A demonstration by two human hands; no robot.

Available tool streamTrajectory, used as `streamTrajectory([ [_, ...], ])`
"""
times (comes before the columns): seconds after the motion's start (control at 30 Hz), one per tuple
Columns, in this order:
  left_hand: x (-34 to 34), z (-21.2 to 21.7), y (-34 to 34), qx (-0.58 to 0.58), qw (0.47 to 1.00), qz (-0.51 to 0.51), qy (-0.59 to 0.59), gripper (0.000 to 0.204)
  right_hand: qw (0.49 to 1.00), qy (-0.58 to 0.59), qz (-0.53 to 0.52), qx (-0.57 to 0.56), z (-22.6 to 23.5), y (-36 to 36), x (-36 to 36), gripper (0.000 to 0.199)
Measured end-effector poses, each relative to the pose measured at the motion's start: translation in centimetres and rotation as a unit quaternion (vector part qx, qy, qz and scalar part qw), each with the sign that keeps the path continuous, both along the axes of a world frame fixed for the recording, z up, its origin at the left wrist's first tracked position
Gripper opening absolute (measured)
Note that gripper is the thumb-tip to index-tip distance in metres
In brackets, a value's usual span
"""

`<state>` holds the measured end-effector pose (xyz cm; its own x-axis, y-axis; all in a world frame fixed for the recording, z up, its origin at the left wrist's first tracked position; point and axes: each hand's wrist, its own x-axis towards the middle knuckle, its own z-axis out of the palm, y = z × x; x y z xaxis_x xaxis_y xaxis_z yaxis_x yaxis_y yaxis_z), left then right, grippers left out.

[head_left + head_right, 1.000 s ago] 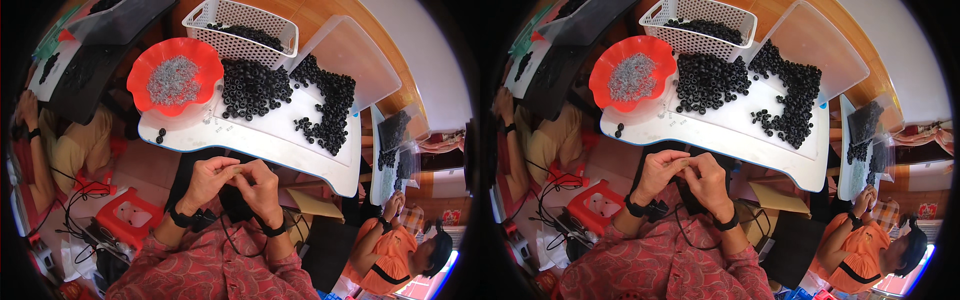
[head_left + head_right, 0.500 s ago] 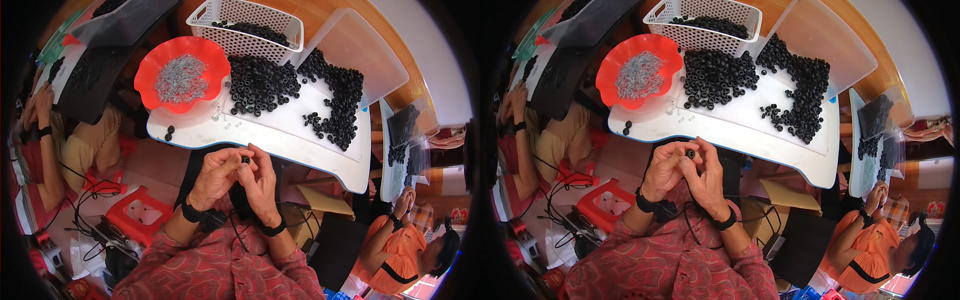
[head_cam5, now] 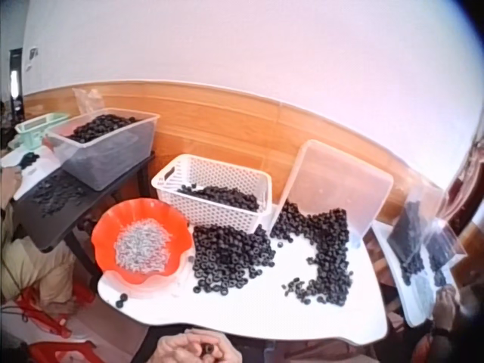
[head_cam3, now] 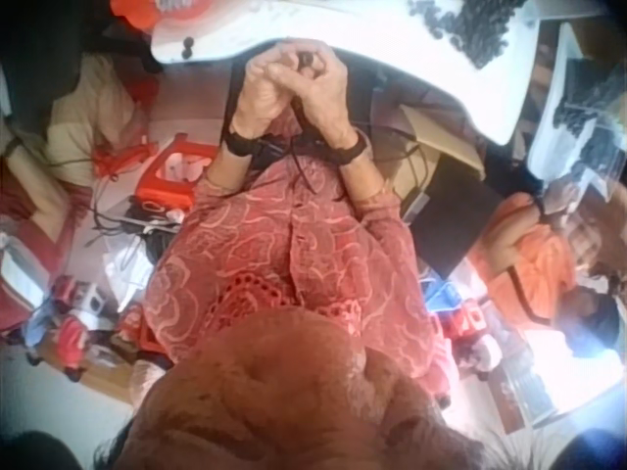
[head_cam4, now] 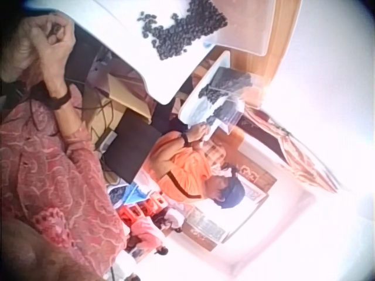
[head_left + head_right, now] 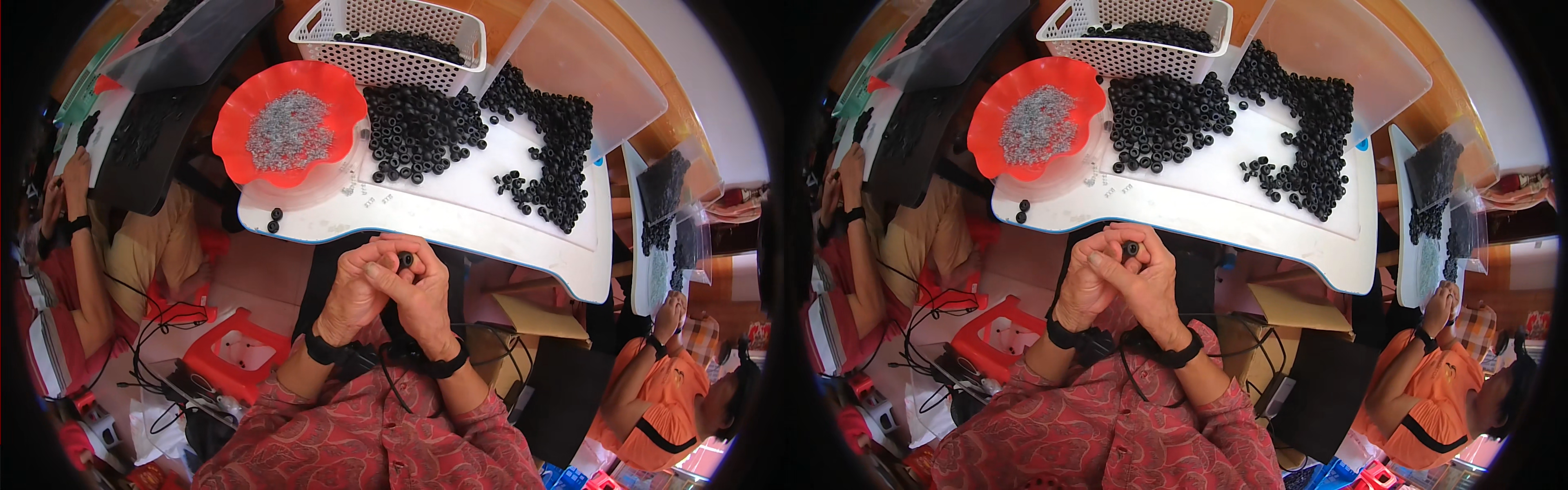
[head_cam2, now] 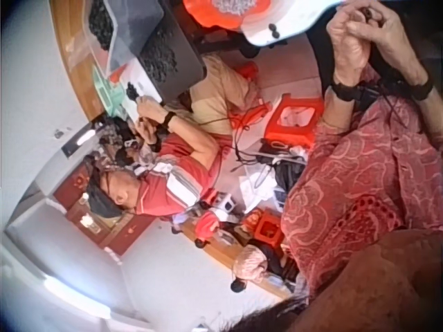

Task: Inserting small white plastic parts into black rubber rings for assembly.

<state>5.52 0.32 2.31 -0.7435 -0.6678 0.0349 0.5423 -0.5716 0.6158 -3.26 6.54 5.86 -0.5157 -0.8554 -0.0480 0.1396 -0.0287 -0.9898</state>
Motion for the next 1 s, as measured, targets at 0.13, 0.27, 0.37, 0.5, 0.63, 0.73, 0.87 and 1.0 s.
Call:
streamTrajectory([
  [0.13, -0.2, -0.6, 0.7, 0.0, 0.999, 0.034, 0.006, 0.02, 0.999, -0.034, 0.011, 0.026, -0.8, 0.3, -0.2, 0.041],
  [0.27, -0.3, -0.4, 0.8, 0.001, 1.0, 0.021, 0.01, 0.026, 0.999, -0.052, 0.002, -0.004, -0.9, 0.2, -0.2, 0.039],
  [0.37, -1.1, 1.9, 1.4, -0.018, 0.995, 0.065, -0.079, 0.014, 1.0, 0.002, -0.004, -0.006, -0.4, 0.4, -0.2, 0.039],
  [0.5, -1.0, 0.4, 1.3, -0.038, 0.998, 0.049, -0.028, 0.017, 1.0, -0.005, 0.001, 0.018, -0.2, 0.5, -0.3, 0.041],
  [0.63, 0.7, -11.4, 0.0, 0.111, 0.994, -0.011, -0.007, 0.018, 0.999, -0.028, 0.012, 0.035, 0.3, 0.1, 0.3, 0.041],
  [0.73, 1.9, -3.6, 2.4, 0.145, 0.987, -0.02, -0.07, 0.016, 1.0, 0.011, -0.008, 0.02, -0.1, 0.5, -0.4, 0.041],
  [0.87, -0.2, 0.2, 0.6, 0.057, 0.998, -0.004, 0.0, 0.028, 0.998, 0.07, 0.001, 0.006, 0.5, 0.0, -0.1, 0.043],
  [1.0, -0.3, 0.8, 0.4, 0.072, 0.997, 0.004, 0.002, 0.028, 0.998, 0.059, 0.025, 0.009, 0.4, 0.2, -0.4, 0.044],
])
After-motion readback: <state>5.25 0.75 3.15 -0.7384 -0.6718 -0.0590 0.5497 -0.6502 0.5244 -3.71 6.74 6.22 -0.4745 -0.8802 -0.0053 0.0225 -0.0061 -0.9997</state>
